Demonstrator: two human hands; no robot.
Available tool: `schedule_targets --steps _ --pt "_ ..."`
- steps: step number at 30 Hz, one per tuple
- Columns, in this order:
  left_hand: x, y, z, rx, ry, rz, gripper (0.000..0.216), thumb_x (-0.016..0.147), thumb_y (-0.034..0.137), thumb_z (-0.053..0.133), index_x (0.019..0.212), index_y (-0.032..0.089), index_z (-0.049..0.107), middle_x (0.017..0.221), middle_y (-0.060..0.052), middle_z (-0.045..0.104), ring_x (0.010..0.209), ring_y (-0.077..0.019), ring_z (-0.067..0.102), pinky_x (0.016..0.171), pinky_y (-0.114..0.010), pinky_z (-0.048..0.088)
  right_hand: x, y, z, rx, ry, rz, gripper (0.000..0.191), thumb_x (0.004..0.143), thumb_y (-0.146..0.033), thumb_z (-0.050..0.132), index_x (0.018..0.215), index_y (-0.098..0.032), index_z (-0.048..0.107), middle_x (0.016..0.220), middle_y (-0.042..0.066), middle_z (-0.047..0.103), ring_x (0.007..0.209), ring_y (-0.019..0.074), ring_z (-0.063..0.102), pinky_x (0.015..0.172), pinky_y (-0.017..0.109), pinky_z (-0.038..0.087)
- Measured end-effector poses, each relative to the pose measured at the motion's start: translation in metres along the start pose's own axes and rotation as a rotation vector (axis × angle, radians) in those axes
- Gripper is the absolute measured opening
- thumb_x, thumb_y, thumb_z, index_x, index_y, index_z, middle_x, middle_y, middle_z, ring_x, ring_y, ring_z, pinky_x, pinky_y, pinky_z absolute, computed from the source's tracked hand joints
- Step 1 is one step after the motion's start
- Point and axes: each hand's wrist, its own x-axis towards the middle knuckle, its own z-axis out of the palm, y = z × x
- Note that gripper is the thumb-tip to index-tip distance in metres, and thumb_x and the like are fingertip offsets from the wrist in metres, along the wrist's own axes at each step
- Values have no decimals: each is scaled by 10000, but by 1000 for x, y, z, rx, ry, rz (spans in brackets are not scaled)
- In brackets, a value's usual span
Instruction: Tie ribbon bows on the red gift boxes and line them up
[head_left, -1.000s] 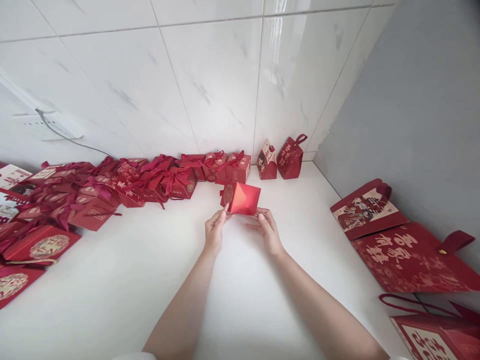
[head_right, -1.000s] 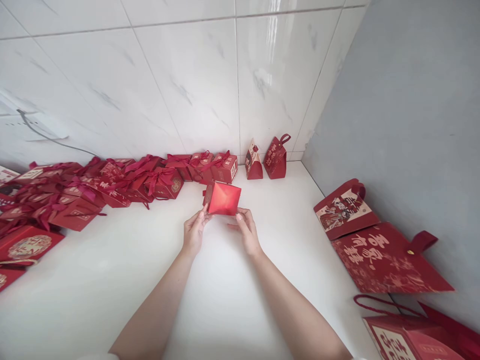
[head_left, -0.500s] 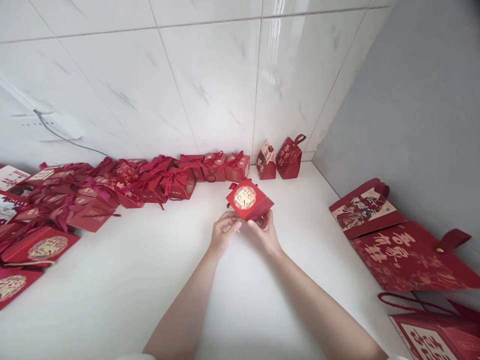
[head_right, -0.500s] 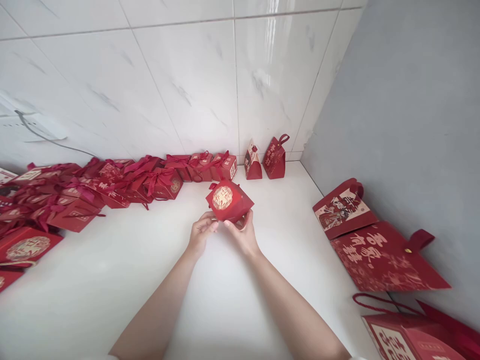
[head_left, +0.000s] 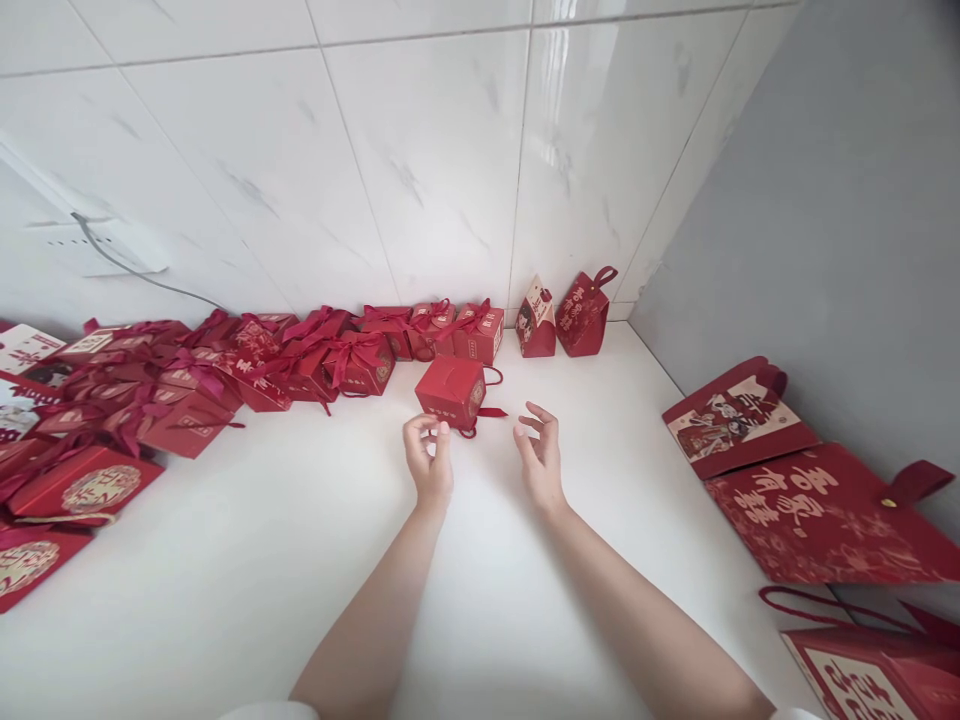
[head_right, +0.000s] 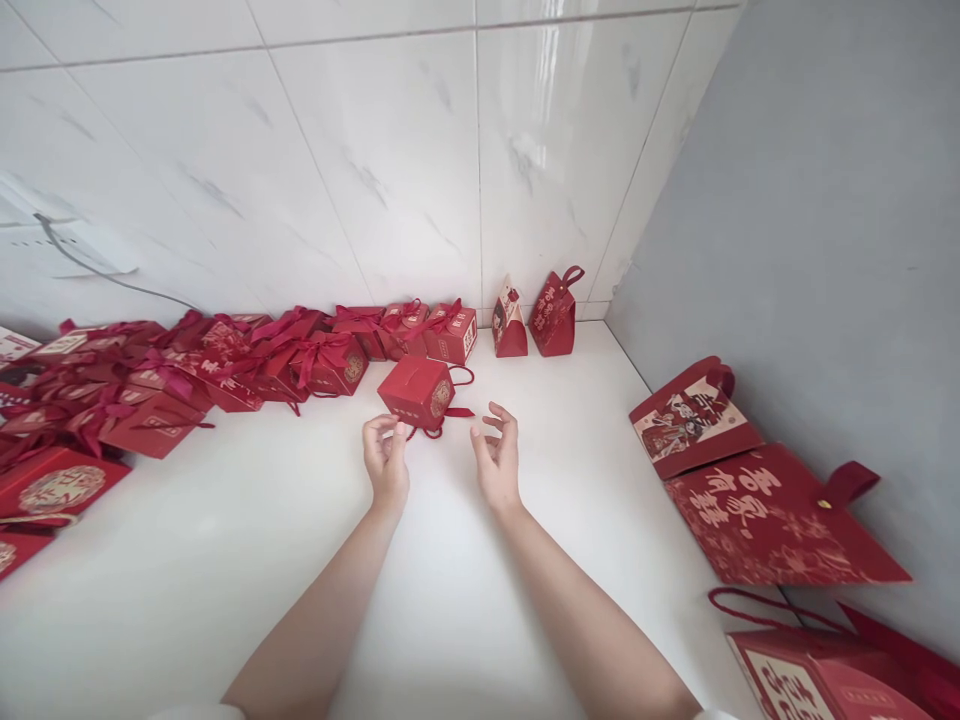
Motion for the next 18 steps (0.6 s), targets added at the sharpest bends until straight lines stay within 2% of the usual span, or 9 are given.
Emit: schedule_targets --steps 1,3,6,9,11,14,16,18 --pt "2 0 0 44 60 28 371 813 400 624 1115 216 514 1200 -96 525 1128 -228 512 903 -335 430 0 0 0 0 -28 16 403 890 -446 525 1242 -287 413 1394 86 383 1178 233 470 878 390 458" --pt "4 0 -1 150 84 81 687 747 391 702 1327 232 369 1416 -139 354 1333 -278 347 1061 -417 330 0 1 1 4 -64 57 428 883 -462 534 1254 -287 415 1363 88 420 1169 237 480 874 392 461" --pt "5 2 1 259 -25 131 1023 640 384 795 1460 232 202 1530 -170 180 1440 -326 143 1158 -499 157 1 4 2 10 -69 86 425 880 -480 535 1240 -278 431 1328 89 454 1132 234 506 867 394 468" --pt "2 6 5 289 -135 174 1116 596 385 826 1487 221 175 1561 -181 126 1454 -348 92 1167 -535 93 1 4 4 29 -103 49 459 881 -473 544 1280 -285 416 1409 86 397 1196 242 481 929 424 455" --pt "0 9 5 237 -164 171 1101 621 385 812 1495 219 162 1555 -189 170 1450 -343 136 1166 -533 98 0 1 4 60 -192 13 526 882 -462 551 1350 -303 372 1487 69 324 1303 249 403 1021 456 403" --pt "0 11 4 51 -195 118 965 748 399 711 1500 230 130 1420 -182 434 1352 -291 388 1123 -484 261 -1 -2 5 118 -350 -2 634 881 -460 560 1435 -322 286 1553 30 231 1418 231 247 1137 467 277" --pt "2 8 1 -69 -217 79 816 820 424 623 1487 222 199 1233 -142 594 1189 -249 549 1041 -430 382 1 -1 4 154 -336 15 653 886 -479 546 1452 -311 266 1548 32 249 1425 222 234 1156 464 244" --pt "6 3 -2 -156 -230 4 650 855 453 564 1422 198 373 1026 -94 669 1010 -218 627 941 -383 452 4 3 2 190 -233 40 641 900 -499 512 1452 -288 264 1482 63 365 1382 225 322 1140 473 272"
